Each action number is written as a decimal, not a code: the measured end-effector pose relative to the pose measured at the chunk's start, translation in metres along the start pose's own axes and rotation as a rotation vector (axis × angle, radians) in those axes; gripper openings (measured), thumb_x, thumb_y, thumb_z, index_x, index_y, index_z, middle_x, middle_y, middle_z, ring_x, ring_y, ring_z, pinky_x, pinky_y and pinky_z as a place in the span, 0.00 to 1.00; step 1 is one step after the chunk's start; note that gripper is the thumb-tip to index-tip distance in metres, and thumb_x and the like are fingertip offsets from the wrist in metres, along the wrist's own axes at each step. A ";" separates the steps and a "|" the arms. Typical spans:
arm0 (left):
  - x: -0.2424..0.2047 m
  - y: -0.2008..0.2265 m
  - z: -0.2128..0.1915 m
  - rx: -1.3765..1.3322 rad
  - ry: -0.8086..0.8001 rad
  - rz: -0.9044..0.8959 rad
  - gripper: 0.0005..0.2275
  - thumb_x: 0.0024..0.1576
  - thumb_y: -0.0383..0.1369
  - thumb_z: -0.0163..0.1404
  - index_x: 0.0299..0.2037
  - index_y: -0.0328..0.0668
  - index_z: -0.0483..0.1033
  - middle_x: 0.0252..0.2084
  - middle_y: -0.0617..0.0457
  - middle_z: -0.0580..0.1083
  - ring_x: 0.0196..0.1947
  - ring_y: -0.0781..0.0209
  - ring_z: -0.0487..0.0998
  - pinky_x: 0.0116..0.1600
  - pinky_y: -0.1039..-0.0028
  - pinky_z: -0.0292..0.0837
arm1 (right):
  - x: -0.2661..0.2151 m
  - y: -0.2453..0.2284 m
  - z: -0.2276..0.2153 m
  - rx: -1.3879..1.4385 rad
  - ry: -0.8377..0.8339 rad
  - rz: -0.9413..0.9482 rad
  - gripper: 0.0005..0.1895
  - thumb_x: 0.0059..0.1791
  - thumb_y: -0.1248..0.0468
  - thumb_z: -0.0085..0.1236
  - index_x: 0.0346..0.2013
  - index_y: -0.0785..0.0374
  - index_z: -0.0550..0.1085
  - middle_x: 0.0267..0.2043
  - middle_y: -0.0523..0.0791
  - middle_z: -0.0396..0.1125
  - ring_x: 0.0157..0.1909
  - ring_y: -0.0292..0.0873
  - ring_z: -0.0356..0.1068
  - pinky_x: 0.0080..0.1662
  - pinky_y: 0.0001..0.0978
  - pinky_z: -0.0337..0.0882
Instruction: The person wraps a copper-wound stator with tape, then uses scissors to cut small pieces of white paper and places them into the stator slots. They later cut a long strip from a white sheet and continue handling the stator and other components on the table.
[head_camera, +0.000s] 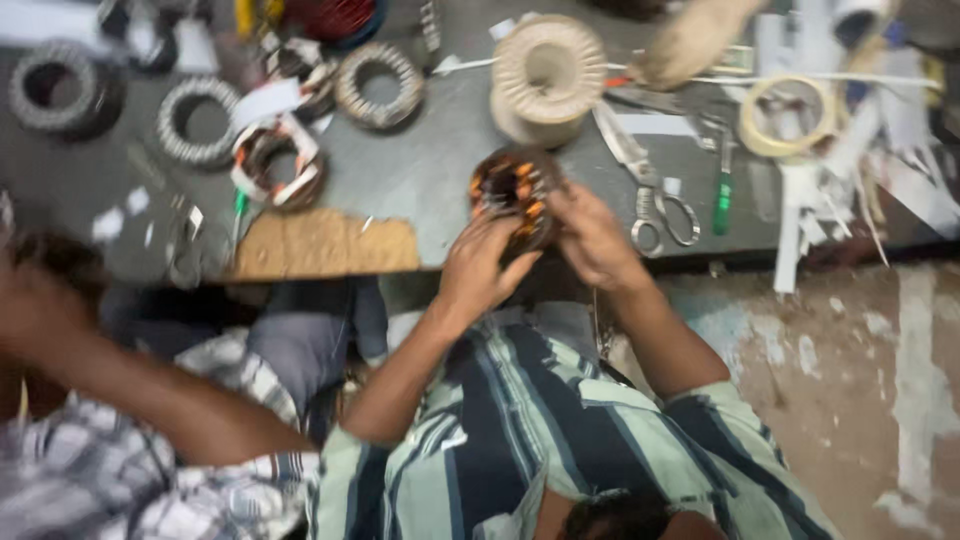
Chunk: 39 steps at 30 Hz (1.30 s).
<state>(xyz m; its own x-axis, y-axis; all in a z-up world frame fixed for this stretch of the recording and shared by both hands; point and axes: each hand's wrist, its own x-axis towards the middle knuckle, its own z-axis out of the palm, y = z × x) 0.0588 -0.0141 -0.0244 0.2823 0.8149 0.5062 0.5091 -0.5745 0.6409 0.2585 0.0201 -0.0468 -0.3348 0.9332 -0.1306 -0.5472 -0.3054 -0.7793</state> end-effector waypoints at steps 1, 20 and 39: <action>0.007 -0.003 -0.001 -0.032 -0.033 -0.006 0.20 0.52 0.33 0.64 0.52 0.32 0.74 0.48 0.36 0.78 0.50 0.37 0.78 0.59 0.54 0.71 | 0.000 -0.004 -0.008 -0.023 -0.017 0.008 0.22 0.58 0.58 0.52 0.62 0.70 0.68 0.55 0.47 0.71 0.55 0.40 0.72 0.59 0.37 0.72; 0.076 -0.001 -0.033 0.523 -0.142 0.075 0.18 0.49 0.35 0.54 0.47 0.31 0.73 0.39 0.41 0.77 0.41 0.43 0.78 0.45 0.57 0.73 | 0.028 -0.056 0.033 -1.579 -0.073 -0.685 0.18 0.45 0.65 0.66 0.49 0.68 0.77 0.48 0.55 0.73 0.50 0.60 0.72 0.52 0.47 0.69; 0.073 -0.025 -0.037 0.289 -0.220 0.132 0.05 0.54 0.31 0.56 0.34 0.38 0.78 0.33 0.45 0.78 0.37 0.43 0.80 0.43 0.57 0.74 | 0.038 -0.062 0.028 -1.771 -0.258 -0.664 0.12 0.49 0.65 0.62 0.47 0.65 0.80 0.45 0.51 0.76 0.47 0.54 0.74 0.50 0.44 0.73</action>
<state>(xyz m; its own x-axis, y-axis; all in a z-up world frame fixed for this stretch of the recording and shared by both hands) 0.0368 0.0574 0.0178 0.5122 0.7504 0.4177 0.6562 -0.6557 0.3733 0.2583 0.0688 0.0136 -0.6117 0.7042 0.3604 0.6263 0.7095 -0.3232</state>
